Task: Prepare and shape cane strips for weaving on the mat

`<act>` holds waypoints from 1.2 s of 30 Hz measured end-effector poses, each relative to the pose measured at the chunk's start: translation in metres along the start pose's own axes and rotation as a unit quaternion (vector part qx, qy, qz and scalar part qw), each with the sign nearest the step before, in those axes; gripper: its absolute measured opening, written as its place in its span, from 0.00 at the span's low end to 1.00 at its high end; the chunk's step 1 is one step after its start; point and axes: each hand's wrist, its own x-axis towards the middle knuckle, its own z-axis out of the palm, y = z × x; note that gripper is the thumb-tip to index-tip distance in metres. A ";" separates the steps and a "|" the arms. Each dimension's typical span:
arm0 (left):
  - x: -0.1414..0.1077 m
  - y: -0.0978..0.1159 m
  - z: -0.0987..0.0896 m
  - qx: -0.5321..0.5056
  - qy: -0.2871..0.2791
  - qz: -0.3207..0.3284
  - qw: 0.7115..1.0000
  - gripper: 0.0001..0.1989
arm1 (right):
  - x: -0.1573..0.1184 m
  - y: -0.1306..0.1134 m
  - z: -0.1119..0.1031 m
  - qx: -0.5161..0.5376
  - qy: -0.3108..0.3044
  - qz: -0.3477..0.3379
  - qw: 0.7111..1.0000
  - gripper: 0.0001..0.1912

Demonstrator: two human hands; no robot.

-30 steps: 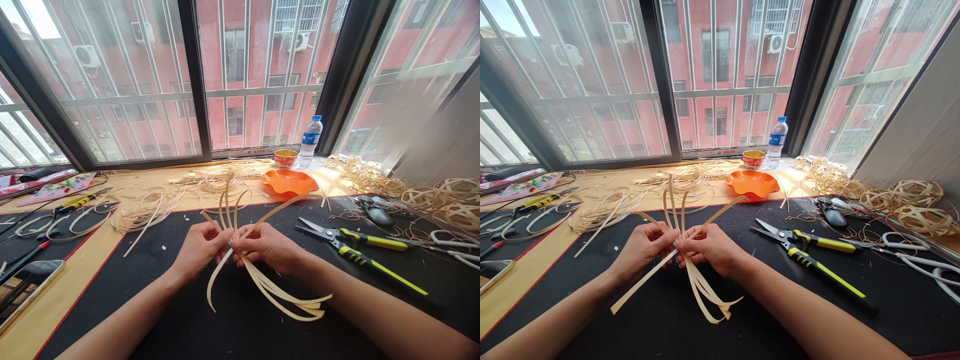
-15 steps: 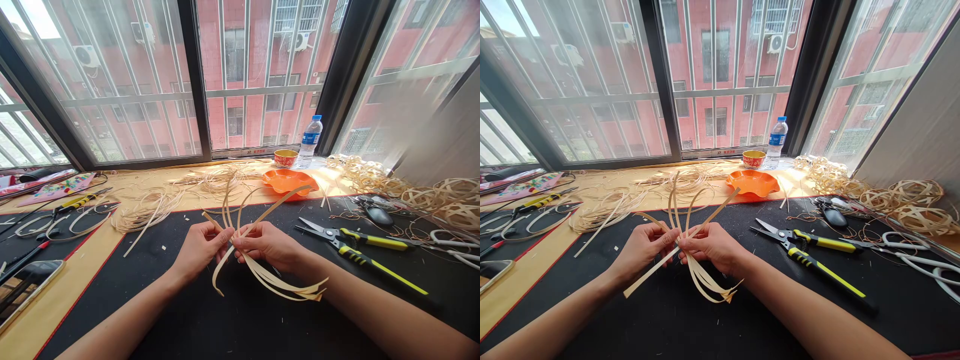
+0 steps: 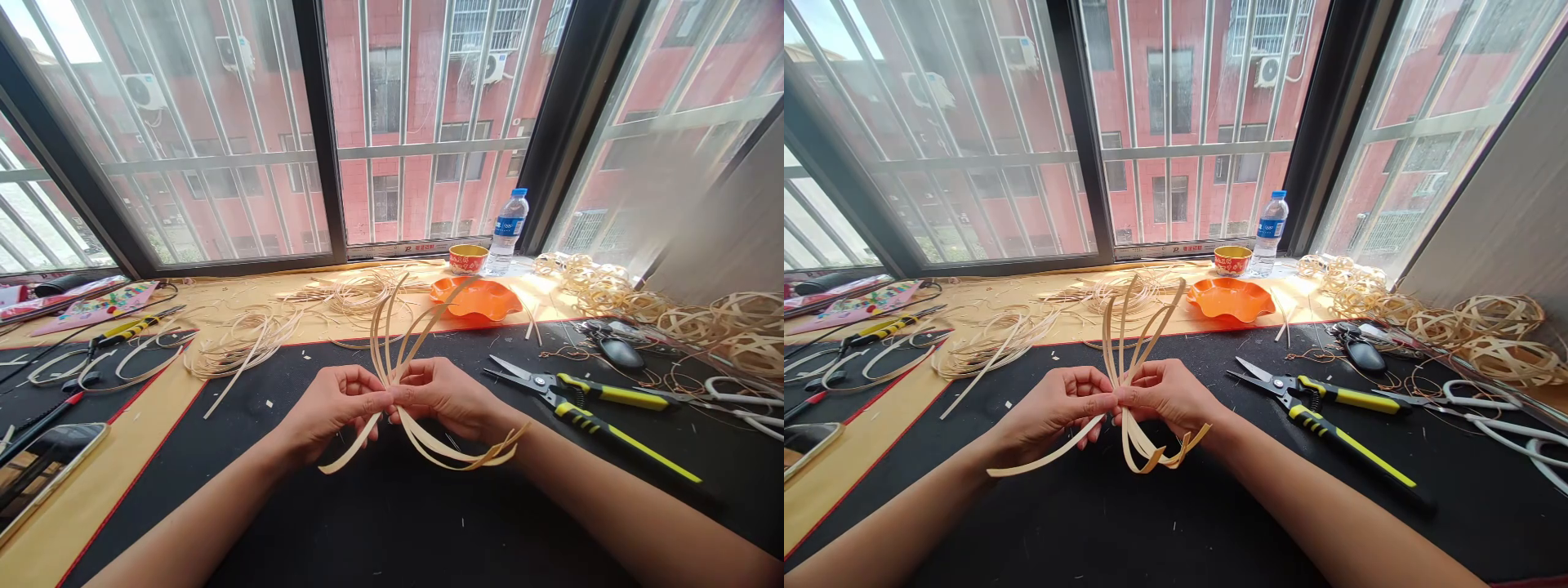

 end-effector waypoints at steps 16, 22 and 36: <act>0.007 -0.008 -0.002 0.009 0.027 0.067 0.997 0.17 | -0.005 -0.007 0.000 -0.058 -0.022 -0.004 0.998 0.18; 0.009 -0.009 -0.002 0.004 0.042 0.069 0.997 0.13 | -0.003 -0.003 -0.003 -0.048 -0.051 -0.009 0.997 0.14; 0.009 -0.006 0.001 -0.015 0.041 0.076 0.996 0.14 | 0.002 0.002 -0.007 -0.025 -0.023 -0.001 0.999 0.20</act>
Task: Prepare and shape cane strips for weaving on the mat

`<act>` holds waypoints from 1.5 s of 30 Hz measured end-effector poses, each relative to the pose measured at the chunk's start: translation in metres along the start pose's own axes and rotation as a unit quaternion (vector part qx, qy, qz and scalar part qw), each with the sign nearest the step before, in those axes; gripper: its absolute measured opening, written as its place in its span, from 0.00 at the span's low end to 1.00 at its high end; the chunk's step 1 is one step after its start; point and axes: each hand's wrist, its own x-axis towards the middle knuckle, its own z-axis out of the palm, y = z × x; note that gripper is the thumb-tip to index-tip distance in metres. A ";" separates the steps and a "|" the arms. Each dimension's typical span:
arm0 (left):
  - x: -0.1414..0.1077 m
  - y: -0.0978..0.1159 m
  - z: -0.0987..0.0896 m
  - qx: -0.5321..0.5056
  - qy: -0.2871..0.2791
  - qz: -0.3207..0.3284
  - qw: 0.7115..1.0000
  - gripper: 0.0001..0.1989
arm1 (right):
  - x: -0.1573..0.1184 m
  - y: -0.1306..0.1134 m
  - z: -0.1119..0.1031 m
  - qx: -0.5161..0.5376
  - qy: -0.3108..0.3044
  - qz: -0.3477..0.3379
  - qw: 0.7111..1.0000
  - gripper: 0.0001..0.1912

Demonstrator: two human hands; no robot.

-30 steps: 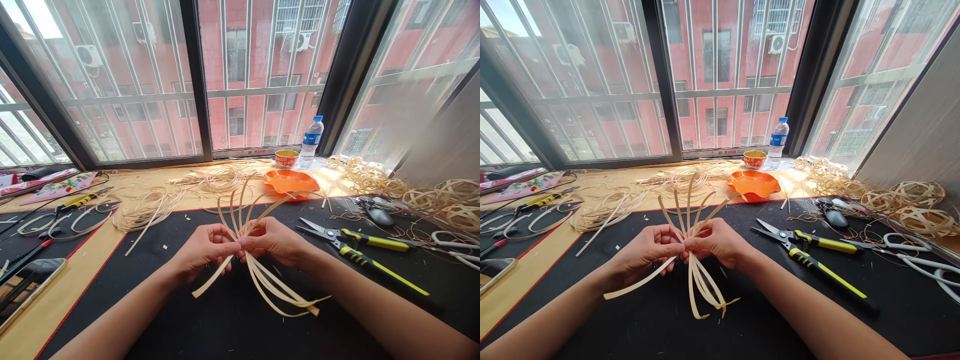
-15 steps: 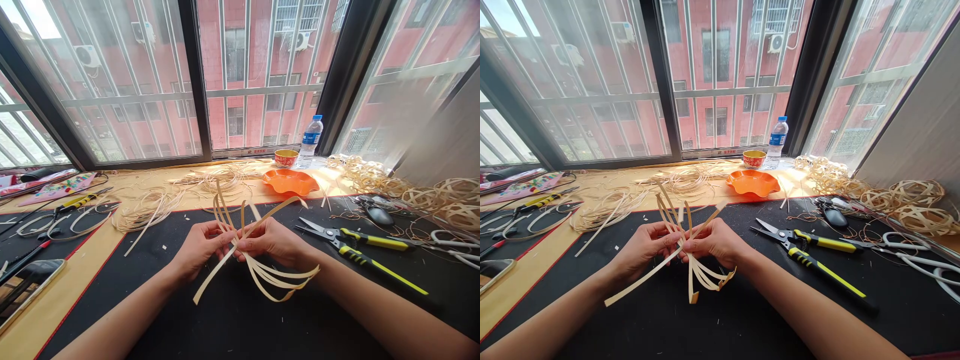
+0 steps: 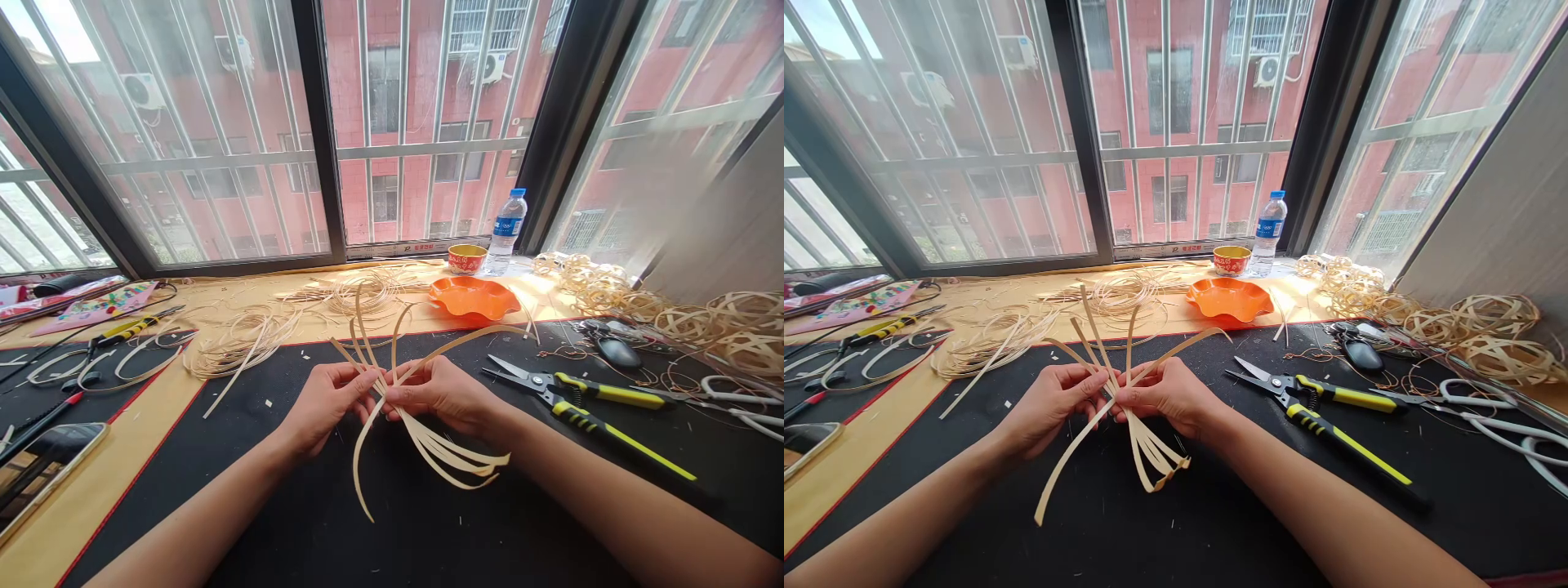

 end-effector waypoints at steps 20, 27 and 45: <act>0.000 -0.003 -0.002 0.015 -0.001 -0.015 1.000 0.13 | 0.001 0.002 0.002 0.014 0.022 0.028 0.999 0.25; 0.000 -0.003 -0.002 0.019 -0.013 -0.022 0.999 0.13 | 0.001 0.002 0.004 -0.008 0.019 0.041 0.999 0.21; -0.003 -0.003 0.002 0.033 -0.032 -0.006 0.999 0.15 | 0.001 0.007 0.003 -0.006 -0.016 0.029 0.999 0.26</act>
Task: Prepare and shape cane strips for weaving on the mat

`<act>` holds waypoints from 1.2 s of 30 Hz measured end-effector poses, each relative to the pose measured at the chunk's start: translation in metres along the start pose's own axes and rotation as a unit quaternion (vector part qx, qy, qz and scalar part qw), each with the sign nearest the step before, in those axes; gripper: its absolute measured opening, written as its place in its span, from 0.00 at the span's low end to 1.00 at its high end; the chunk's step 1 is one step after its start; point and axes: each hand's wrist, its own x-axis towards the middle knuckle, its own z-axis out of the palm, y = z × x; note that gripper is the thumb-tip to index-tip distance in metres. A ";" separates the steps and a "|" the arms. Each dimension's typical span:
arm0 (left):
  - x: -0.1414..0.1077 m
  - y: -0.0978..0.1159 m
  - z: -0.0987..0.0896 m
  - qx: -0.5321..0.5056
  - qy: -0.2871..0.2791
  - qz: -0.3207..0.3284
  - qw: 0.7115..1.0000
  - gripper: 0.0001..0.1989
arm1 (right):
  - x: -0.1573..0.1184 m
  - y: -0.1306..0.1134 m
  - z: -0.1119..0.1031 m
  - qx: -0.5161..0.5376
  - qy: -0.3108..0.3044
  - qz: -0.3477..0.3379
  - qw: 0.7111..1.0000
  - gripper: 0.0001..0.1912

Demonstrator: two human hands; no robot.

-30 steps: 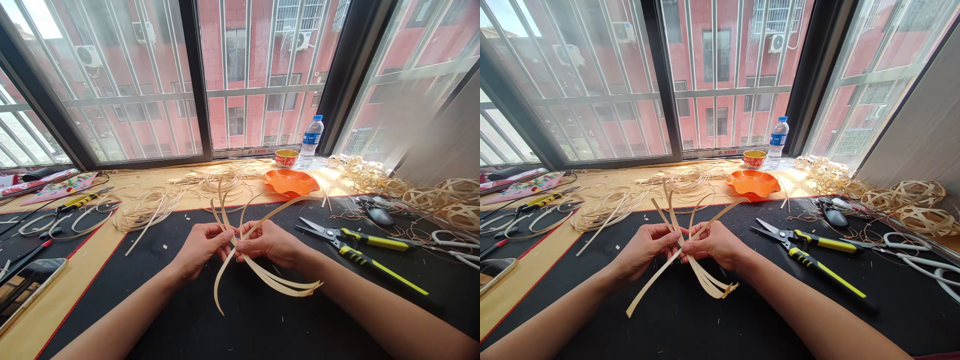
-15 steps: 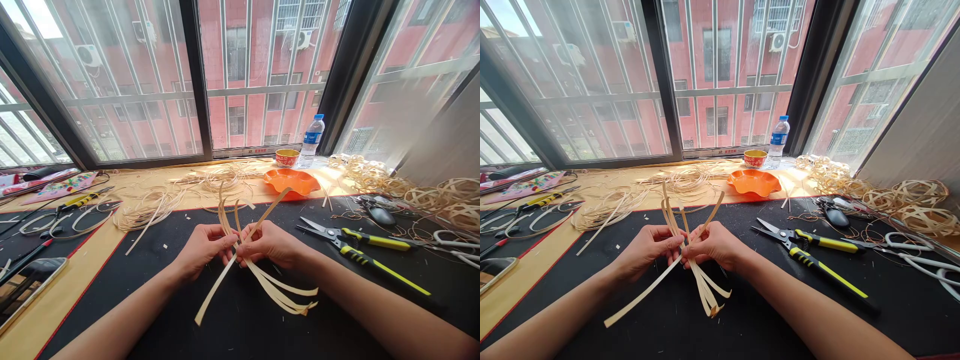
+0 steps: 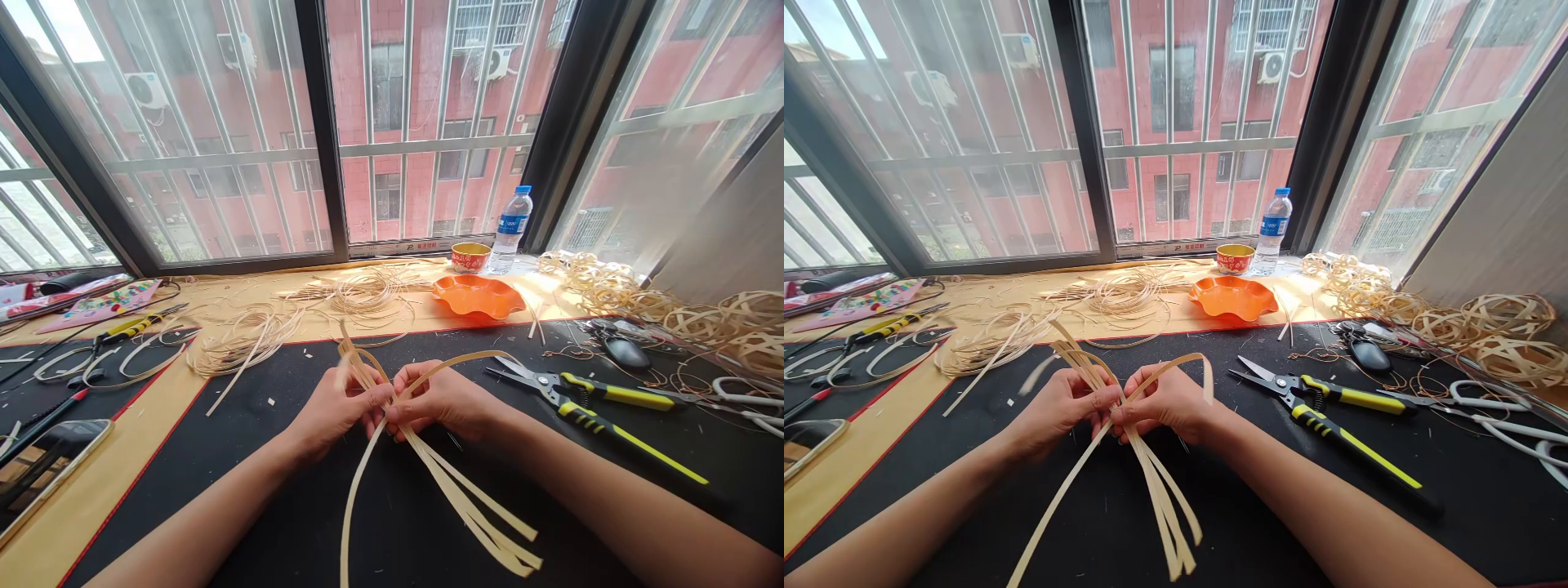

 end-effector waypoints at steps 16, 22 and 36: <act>0.000 0.002 0.000 -0.058 -0.012 -0.006 0.998 0.16 | 0.004 -0.014 -0.011 0.156 0.082 -0.032 0.984 0.19; 0.000 0.003 -0.001 -0.061 -0.014 -0.017 0.998 0.14 | 0.004 -0.013 -0.011 0.140 0.051 -0.020 0.989 0.12; 0.001 0.002 -0.001 -0.042 -0.009 -0.008 0.999 0.16 | 0.001 -0.013 -0.011 0.127 0.030 0.014 0.991 0.20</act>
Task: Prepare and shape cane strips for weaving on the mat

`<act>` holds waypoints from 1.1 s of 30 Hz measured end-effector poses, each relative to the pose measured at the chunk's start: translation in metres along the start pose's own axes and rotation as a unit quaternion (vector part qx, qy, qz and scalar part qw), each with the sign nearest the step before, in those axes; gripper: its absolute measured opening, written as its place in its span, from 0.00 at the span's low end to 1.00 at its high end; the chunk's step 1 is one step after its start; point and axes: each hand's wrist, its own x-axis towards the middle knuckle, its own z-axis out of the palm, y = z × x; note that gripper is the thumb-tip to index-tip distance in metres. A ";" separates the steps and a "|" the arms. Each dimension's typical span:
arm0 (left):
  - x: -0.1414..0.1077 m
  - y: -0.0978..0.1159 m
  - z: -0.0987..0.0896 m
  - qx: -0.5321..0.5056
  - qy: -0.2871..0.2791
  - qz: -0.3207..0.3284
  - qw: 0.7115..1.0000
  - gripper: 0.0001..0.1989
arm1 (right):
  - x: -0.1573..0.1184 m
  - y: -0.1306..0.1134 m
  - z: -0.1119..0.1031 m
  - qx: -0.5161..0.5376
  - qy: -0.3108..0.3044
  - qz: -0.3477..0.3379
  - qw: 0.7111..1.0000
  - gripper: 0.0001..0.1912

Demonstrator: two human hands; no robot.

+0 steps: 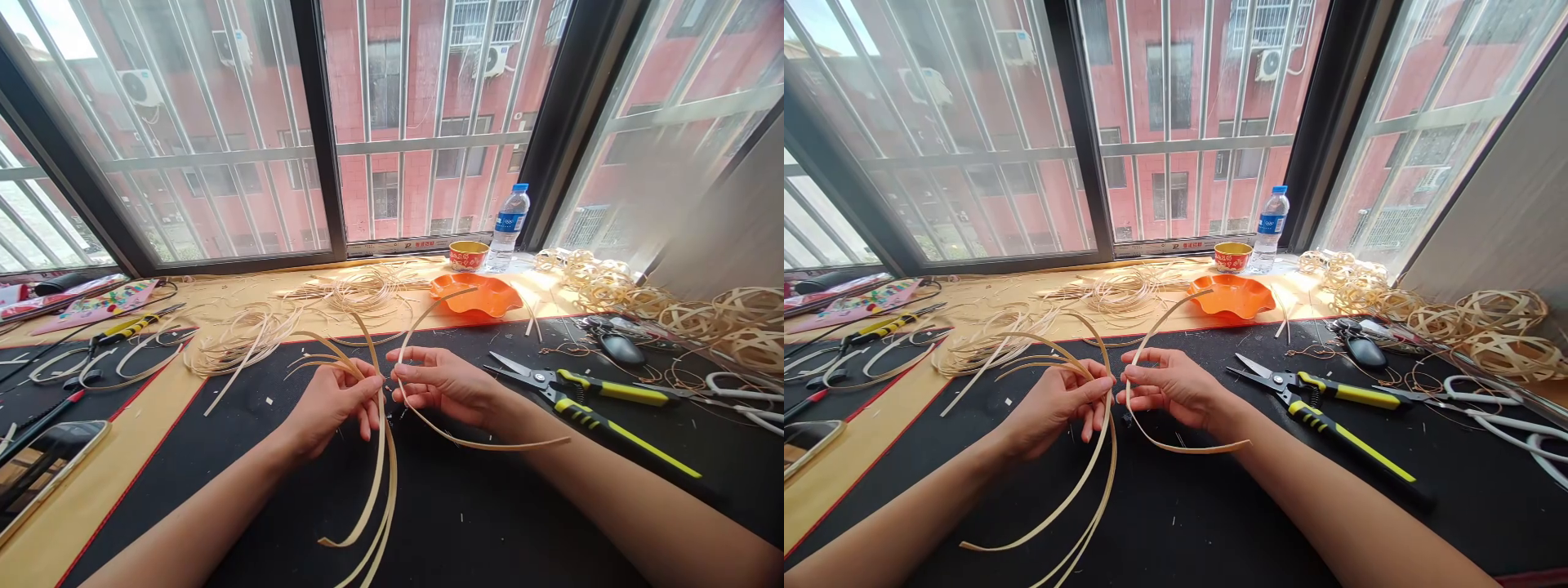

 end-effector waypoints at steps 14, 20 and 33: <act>0.002 -0.002 -0.001 0.084 0.078 0.016 0.993 0.15 | 0.001 0.010 0.003 -0.089 -0.069 -0.003 0.994 0.18; 0.002 -0.002 -0.002 0.068 0.099 0.002 0.993 0.14 | -0.003 0.011 0.009 -0.111 -0.065 0.012 0.992 0.20; 0.000 -0.003 0.000 0.038 0.054 -0.014 0.998 0.18 | 0.000 0.016 0.007 -0.170 -0.061 0.010 0.984 0.20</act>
